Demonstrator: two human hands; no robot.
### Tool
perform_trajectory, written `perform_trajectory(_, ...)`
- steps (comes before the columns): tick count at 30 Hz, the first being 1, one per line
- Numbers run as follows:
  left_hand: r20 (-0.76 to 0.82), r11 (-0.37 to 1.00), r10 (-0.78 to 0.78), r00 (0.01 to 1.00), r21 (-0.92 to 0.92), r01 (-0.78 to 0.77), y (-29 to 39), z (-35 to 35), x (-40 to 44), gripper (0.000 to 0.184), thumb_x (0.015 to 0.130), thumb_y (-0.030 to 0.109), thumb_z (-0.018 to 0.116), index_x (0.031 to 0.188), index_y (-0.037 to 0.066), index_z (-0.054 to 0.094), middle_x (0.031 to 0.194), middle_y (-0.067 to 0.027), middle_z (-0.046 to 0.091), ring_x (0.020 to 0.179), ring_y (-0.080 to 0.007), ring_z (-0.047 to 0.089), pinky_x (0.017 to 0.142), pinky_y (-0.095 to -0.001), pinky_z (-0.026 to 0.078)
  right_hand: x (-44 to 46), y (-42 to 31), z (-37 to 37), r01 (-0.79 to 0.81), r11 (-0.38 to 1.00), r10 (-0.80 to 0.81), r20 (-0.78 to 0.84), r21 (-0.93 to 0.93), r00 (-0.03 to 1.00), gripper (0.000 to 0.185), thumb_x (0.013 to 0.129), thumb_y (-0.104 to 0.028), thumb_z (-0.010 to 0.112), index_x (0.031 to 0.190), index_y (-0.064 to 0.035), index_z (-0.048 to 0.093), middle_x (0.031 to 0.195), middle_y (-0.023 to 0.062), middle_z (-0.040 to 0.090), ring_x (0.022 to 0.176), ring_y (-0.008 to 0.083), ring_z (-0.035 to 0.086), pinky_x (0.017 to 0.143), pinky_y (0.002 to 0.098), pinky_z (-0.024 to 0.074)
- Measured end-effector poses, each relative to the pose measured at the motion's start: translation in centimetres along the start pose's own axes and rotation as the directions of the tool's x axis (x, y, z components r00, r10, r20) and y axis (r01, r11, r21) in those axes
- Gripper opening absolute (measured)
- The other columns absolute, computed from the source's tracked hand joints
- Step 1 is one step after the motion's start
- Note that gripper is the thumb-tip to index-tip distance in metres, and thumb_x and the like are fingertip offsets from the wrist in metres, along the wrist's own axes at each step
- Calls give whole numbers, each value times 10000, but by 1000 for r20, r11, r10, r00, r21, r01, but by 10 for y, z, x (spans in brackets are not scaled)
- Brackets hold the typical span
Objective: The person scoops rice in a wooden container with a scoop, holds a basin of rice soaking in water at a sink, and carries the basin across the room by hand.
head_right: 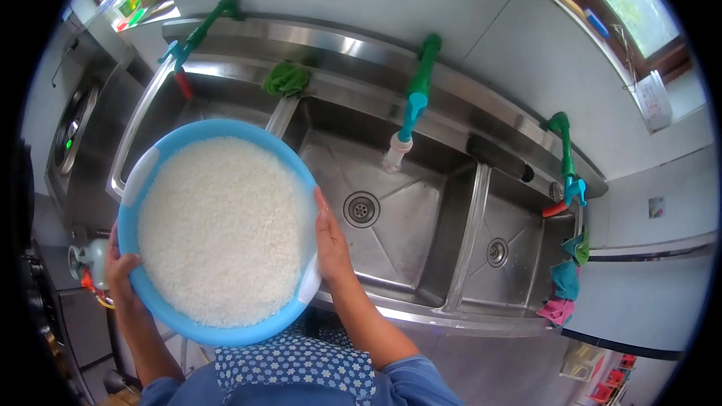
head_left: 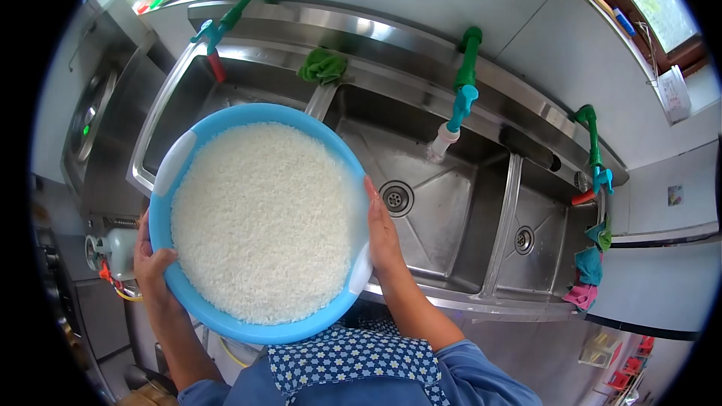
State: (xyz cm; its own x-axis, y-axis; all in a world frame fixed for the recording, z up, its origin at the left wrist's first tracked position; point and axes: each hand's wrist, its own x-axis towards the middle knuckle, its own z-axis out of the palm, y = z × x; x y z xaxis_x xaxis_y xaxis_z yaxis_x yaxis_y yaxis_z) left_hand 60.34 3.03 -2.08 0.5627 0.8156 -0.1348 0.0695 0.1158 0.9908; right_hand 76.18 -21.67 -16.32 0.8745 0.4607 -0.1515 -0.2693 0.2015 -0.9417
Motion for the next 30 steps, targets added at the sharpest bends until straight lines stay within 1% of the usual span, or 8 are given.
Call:
perform_trajectory(8, 23, 999, 7, 1000, -39, -6, -2, -4, 5, 840, 529, 95, 512, 1348, -55, 404, 1122, -192, 578, 993, -282, 604, 897, -335, 506, -1, -5, 1, -23, 999, 22, -28, -42, 999, 590, 1026, -412, 306, 1465, -20, 273, 1503, 146, 291, 1386, 225, 265, 1134, 323, 193)
perform_trajectory(10, 69, 997, -33, 997, -71, 38, -1, -8, 5, 816, 526, 53, 528, 1328, -58, 420, 1176, -157, 561, 1062, -261, 585, 979, -344, 457, -2, -6, 2, -35, 998, 33, -37, -51, 999, 587, 1025, -413, 309, 1465, -26, 277, 1504, 145, 291, 1386, 224, 263, 1134, 324, 193)
perform_trajectory(14, 66, 997, -37, 997, -67, 41, 0, -7, 5, 819, 523, 48, 529, 1328, -60, 419, 1164, -151, 564, 1065, -259, 584, 980, -342, 457, 0, 2, -3, -14, 997, 11, -36, -80, 999, 577, 1025, -411, 312, 1464, -38, 289, 1506, 136, 292, 1387, 221, 259, 1134, 324, 193)
perform_trajectory(17, 65, 997, -36, 997, -65, 41, 0, -5, 5, 819, 520, 45, 529, 1326, -60, 423, 1155, -149, 565, 1061, -257, 587, 978, -341, 457, 1, 7, -5, -10, 997, 7, -35, -81, 999, 569, 1026, -407, 313, 1463, -45, 296, 1505, 131, 292, 1386, 221, 261, 1133, 326, 193)
perform_trajectory(19, 27, 999, 6, 1000, -43, -5, -3, -5, 6, 842, 518, 87, 508, 1344, -49, 417, 1108, -188, 583, 979, -278, 611, 874, -333, 518, 1, 7, -5, -12, 997, 9, -39, -78, 999, 564, 1026, -406, 313, 1464, -51, 299, 1504, 128, 293, 1384, 221, 262, 1133, 327, 194)
perform_trajectory(22, 18, 999, -3, 1000, -39, 4, -1, -2, 5, 839, 517, 83, 506, 1341, -50, 421, 1110, -187, 583, 978, -275, 612, 875, -330, 516, 1, 8, -6, -6, 992, 0, -50, -126, 999, 550, 1026, -401, 318, 1460, -63, 314, 1497, 131, 295, 1387, 222, 253, 1136, 335, 189)
perform_trajectory(24, 24, 999, -9, 1000, -36, 10, 1, -1, 4, 840, 516, 82, 507, 1341, -51, 420, 1113, -185, 582, 981, -271, 611, 875, -331, 516, 4, 15, -9, 72, 966, -97, -90, -247, 991, 469, 1027, -316, 341, 1418, -64, 403, 1438, 163, 365, 1378, 277, 270, 1137, 368, 180)
perform_trajectory(30, 77, 996, -39, 996, -79, 46, 4, -7, 6, 825, 524, 35, 502, 1338, -65, 413, 1166, -163, 584, 1050, -255, 600, 956, -322, 464, 8, 7, -13, 157, 907, -161, 21, -391, 987, 486, 1030, -327, 311, 1418, -47, 395, 1497, 165, 293, 1408, 283, 218, 1153, 374, 136)
